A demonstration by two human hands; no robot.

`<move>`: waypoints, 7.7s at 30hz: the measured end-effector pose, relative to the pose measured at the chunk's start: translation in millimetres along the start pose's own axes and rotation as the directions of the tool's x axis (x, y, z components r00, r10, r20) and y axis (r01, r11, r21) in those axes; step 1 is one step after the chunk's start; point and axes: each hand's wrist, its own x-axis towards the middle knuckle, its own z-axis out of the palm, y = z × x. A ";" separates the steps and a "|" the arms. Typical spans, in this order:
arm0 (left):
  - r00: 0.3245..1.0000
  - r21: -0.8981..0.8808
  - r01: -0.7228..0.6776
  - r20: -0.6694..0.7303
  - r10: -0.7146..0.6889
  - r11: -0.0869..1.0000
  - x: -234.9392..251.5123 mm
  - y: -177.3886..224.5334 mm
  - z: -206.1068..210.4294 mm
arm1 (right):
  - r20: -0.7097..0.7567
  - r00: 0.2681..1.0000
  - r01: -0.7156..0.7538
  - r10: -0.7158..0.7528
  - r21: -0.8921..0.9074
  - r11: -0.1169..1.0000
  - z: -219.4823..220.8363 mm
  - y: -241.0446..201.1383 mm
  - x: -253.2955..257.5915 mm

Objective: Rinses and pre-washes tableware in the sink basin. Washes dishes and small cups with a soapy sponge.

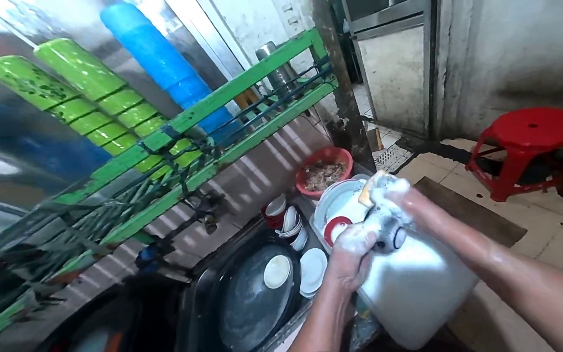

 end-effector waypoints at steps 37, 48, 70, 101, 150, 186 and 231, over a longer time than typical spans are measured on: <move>0.816 -0.420 -0.190 -0.570 -0.095 0.887 28.0 17.6 -0.4 | -0.009 0.999 -0.034 0.033 -0.125 0.992 14.0 9.3 -12.4; 0.817 -0.215 -0.121 -0.576 -0.026 0.969 20.9 13.9 7.8 | 0.182 0.843 0.525 -0.507 -0.485 0.699 18.4 17.8 -27.6; 0.848 -0.428 -0.102 -0.509 -0.146 0.898 23.3 17.7 12.2 | -0.122 0.927 0.345 -0.354 -0.084 0.935 40.7 42.1 -20.8; 0.979 0.734 -0.074 -0.076 0.189 0.675 38.6 4.2 2.1 | 0.098 0.993 0.079 -0.068 -0.120 0.990 32.9 23.3 -45.3; 0.979 0.422 0.051 -0.202 0.039 0.905 15.6 -29.4 14.0 | -0.088 0.982 0.135 -0.167 -0.293 0.946 12.5 36.6 -34.4; 0.968 0.057 -0.168 -0.181 0.176 0.984 16.8 -8.1 11.1 | -0.068 0.997 0.013 -0.028 -0.213 0.977 5.1 9.8 11.5; 0.895 -0.002 -0.114 -0.434 0.102 0.993 41.2 8.3 -23.1 | 0.238 0.881 0.473 -0.408 -0.443 0.762 28.4 20.4 -20.9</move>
